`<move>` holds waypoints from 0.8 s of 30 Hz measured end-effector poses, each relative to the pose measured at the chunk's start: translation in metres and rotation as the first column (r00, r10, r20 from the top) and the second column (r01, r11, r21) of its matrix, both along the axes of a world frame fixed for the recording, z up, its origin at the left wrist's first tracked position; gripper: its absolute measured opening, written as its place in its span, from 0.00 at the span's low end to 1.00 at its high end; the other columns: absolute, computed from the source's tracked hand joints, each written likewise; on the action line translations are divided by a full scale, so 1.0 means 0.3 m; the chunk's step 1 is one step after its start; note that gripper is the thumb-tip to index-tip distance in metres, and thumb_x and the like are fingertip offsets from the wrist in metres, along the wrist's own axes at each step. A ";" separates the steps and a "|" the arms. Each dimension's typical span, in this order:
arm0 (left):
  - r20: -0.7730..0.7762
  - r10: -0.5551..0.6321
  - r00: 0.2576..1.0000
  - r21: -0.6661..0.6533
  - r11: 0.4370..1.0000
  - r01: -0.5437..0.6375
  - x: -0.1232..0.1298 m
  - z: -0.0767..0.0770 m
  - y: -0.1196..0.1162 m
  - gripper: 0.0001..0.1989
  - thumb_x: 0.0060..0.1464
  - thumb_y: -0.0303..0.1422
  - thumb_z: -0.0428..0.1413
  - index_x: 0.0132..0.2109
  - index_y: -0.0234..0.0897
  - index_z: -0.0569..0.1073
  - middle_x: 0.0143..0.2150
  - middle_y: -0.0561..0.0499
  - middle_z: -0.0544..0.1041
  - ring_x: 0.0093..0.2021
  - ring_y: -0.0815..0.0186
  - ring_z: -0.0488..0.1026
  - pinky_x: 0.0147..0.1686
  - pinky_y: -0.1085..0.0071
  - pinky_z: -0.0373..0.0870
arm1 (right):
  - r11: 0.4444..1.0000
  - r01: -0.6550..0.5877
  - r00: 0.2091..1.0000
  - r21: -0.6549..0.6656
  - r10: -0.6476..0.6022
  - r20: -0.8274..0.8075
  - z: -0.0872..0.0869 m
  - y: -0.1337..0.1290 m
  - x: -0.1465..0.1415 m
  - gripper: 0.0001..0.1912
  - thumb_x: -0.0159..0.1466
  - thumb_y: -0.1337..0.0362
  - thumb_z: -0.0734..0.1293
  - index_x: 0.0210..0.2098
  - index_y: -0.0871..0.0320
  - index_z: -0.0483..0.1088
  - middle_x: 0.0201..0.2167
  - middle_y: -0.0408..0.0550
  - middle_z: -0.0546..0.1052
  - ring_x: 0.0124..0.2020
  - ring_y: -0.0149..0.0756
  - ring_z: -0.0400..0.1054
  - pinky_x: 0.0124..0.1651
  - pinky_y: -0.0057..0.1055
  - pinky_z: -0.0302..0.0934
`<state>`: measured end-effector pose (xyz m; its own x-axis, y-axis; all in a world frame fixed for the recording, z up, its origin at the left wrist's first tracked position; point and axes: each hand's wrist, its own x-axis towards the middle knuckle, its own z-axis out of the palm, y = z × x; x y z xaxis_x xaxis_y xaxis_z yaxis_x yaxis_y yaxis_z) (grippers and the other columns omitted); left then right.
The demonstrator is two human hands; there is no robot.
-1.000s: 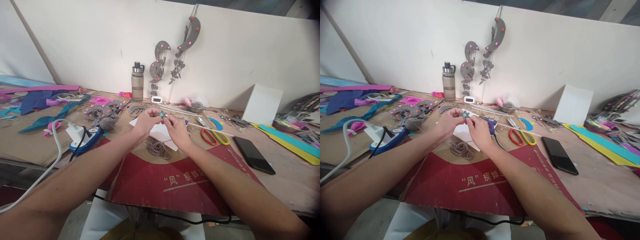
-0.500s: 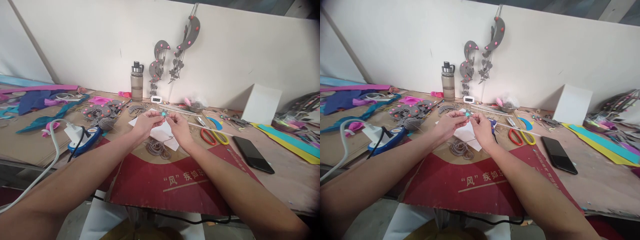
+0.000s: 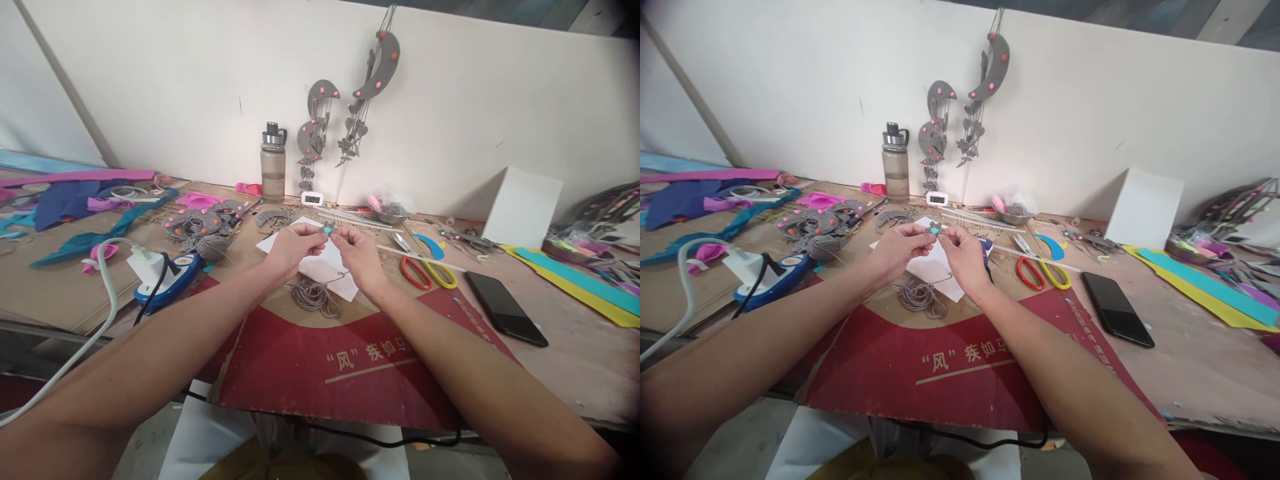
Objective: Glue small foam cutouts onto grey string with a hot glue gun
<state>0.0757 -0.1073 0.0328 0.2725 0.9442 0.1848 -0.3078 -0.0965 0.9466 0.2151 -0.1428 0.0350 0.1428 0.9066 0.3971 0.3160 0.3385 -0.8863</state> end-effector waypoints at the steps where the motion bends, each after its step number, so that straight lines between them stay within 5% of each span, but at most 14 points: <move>1: -0.007 -0.011 1.000 0.009 1.000 0.011 0.000 0.000 -0.001 0.10 0.38 0.32 0.66 0.27 0.32 0.74 0.25 0.51 0.72 0.25 0.72 0.68 0.29 0.72 0.66 | 1.000 0.002 1.000 0.002 -0.002 0.008 -0.003 0.005 0.003 0.12 0.57 0.55 0.64 0.31 0.58 0.68 0.18 0.36 0.62 0.19 0.25 0.52 0.24 0.26 0.50; 9: -0.327 -0.019 0.945 0.147 0.987 0.070 -0.040 0.037 0.008 0.07 0.42 0.31 0.61 0.32 0.34 0.77 0.32 0.48 0.76 0.30 0.70 0.69 0.31 0.72 0.66 | 0.993 0.051 0.976 -0.102 -0.027 0.218 0.004 0.019 0.032 0.08 0.55 0.59 0.62 0.26 0.58 0.66 0.18 0.38 0.64 0.20 0.26 0.53 0.23 0.25 0.49; 14: -0.495 0.057 0.867 0.242 0.967 0.074 -0.054 0.050 0.011 0.04 0.44 0.30 0.59 0.28 0.33 0.75 0.24 0.52 0.72 0.23 0.74 0.64 0.24 0.75 0.61 | 0.992 0.003 0.955 -0.125 0.035 0.296 0.012 0.001 0.030 0.09 0.57 0.58 0.62 0.31 0.58 0.68 0.20 0.39 0.66 0.21 0.27 0.55 0.23 0.26 0.49; 19: -0.310 0.020 0.951 0.085 0.996 0.007 -0.038 0.056 -0.004 0.05 0.43 0.25 0.60 0.28 0.32 0.69 0.22 0.53 0.71 0.23 0.73 0.68 0.27 0.74 0.67 | 0.998 -0.021 0.958 -0.064 0.038 0.284 -0.002 -0.001 0.029 0.13 0.58 0.59 0.62 0.41 0.57 0.66 0.24 0.39 0.65 0.26 0.29 0.59 0.28 0.27 0.54; 24: -0.165 -0.083 0.983 -0.014 0.997 0.082 -0.029 0.032 0.006 0.10 0.42 0.27 0.63 0.29 0.32 0.67 0.24 0.50 0.73 0.27 0.70 0.73 0.33 0.69 0.72 | 1.000 -0.025 0.962 -0.018 0.028 0.271 -0.004 0.000 0.023 0.11 0.59 0.58 0.61 0.36 0.58 0.67 0.28 0.42 0.69 0.29 0.29 0.60 0.33 0.28 0.55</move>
<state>0.0669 -0.1055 0.0423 0.3760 0.9183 0.1240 -0.1541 -0.0700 0.9856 0.2219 -0.1426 0.0339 0.0076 0.9143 0.4050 0.5359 0.3382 -0.7736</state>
